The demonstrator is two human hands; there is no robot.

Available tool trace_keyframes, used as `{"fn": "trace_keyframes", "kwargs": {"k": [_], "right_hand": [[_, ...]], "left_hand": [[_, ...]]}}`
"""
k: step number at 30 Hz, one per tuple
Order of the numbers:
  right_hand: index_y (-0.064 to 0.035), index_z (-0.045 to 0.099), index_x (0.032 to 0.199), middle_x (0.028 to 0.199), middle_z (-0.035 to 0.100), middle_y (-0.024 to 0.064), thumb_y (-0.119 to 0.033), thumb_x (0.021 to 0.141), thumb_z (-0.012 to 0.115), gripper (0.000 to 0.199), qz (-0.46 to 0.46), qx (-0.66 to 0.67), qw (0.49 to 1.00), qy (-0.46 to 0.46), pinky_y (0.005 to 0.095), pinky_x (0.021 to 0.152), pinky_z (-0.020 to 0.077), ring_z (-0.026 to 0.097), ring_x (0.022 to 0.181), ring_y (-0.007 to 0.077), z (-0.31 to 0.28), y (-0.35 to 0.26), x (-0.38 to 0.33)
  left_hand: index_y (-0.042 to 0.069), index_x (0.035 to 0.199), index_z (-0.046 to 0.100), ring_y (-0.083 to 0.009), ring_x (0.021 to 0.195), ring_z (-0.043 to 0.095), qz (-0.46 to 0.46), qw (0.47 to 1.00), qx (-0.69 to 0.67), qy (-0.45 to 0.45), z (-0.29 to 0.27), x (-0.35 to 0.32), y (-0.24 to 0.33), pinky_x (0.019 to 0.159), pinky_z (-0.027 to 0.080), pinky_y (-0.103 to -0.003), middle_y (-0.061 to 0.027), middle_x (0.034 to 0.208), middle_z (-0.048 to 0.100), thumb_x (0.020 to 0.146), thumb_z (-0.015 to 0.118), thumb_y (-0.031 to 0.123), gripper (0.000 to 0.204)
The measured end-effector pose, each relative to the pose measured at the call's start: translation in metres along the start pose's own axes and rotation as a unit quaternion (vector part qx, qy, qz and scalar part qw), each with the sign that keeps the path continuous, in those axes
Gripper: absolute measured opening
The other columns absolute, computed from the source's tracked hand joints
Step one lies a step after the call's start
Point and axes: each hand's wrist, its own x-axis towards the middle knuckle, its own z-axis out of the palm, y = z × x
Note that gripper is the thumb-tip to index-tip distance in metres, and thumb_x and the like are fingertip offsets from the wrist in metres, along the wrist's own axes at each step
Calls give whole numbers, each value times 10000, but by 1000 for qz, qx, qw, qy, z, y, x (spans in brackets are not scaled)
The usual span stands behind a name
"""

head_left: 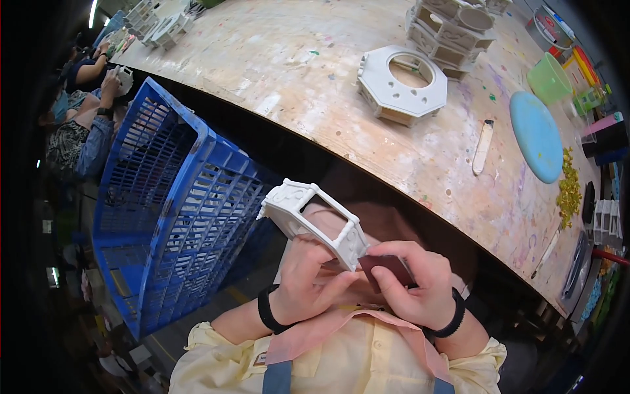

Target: Sand the edges and surfaces of white molded plastic components to smooth them.

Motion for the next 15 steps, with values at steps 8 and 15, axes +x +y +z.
{"fn": "trace_keyframes", "kwargs": {"k": [8, 15], "right_hand": [[-38, 597, 972, 719, 626, 102, -24, 738, 640, 238, -107, -77, 991, 12, 295, 512, 471, 602, 548, 225, 4, 7, 4], [-29, 588, 989, 721, 618, 105, -17, 731, 647, 265, -87, -140, 979, 122, 293, 483, 455, 583, 525, 221, 3, 12, 5]], "left_hand": [[-2, 1038, 475, -206, 927, 566, -90, 975, -199, 42, 10, 0, 7, 787, 453, -304, -141, 1034, 560, 812, 625, 83, 284], [-10, 1122, 406, -112, 855, 552, -242, 862, -446, 14, 6, 6, 8, 798, 475, -273, -85, 948, 552, 902, 523, 175, 311]]}}
